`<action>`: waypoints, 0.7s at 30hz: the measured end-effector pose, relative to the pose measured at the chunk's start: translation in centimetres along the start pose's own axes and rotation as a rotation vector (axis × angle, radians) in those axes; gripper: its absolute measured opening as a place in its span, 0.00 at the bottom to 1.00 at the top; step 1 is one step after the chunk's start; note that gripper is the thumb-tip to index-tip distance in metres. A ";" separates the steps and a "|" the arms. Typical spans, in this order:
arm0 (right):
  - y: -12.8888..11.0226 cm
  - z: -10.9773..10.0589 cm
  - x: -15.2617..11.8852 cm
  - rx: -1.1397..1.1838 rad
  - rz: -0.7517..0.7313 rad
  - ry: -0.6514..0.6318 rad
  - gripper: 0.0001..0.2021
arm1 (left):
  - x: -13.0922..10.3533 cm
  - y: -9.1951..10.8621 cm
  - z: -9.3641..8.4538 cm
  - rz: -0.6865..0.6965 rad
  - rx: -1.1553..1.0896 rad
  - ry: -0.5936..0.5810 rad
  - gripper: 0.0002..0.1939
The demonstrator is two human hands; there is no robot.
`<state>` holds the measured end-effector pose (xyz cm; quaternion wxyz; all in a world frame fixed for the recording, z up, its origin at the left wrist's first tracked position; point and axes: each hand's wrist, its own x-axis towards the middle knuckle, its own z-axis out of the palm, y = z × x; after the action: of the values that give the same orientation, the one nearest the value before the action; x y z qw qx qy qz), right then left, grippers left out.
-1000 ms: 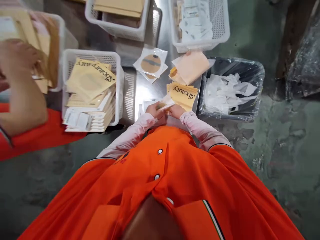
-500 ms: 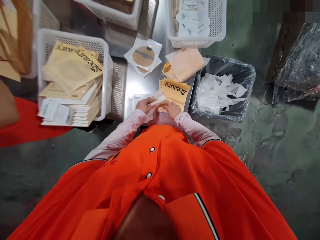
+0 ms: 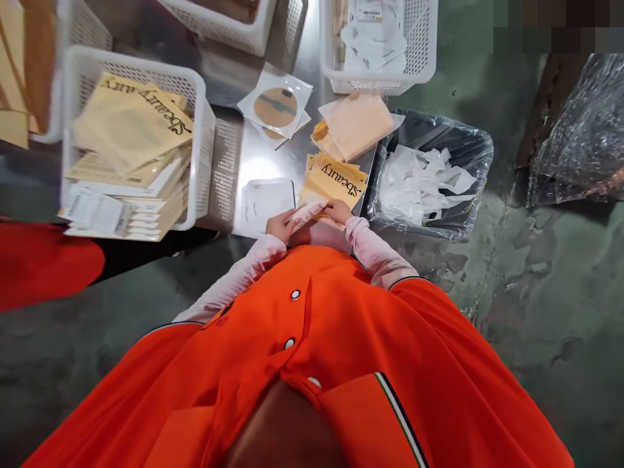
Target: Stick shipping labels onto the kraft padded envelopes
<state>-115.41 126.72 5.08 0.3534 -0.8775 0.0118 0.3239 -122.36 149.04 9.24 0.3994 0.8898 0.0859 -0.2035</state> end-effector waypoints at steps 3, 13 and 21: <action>-0.2 -0.6 0.5 0.114 0.046 -0.037 0.13 | -0.2 -0.2 0.2 0.026 0.071 0.031 0.23; -2.8 -2.2 -0.9 -0.335 -0.562 0.300 0.14 | 0.9 1.0 0.2 -0.043 -0.086 0.064 0.18; -6.6 -1.3 -3.6 -0.486 -0.713 0.166 0.17 | 1.5 4.8 0.1 0.047 -0.069 0.201 0.48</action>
<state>-115.87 130.10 11.85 0.2242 -0.9075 -0.3397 0.1033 -119.56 145.81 11.80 0.4239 0.8931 0.1118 -0.1008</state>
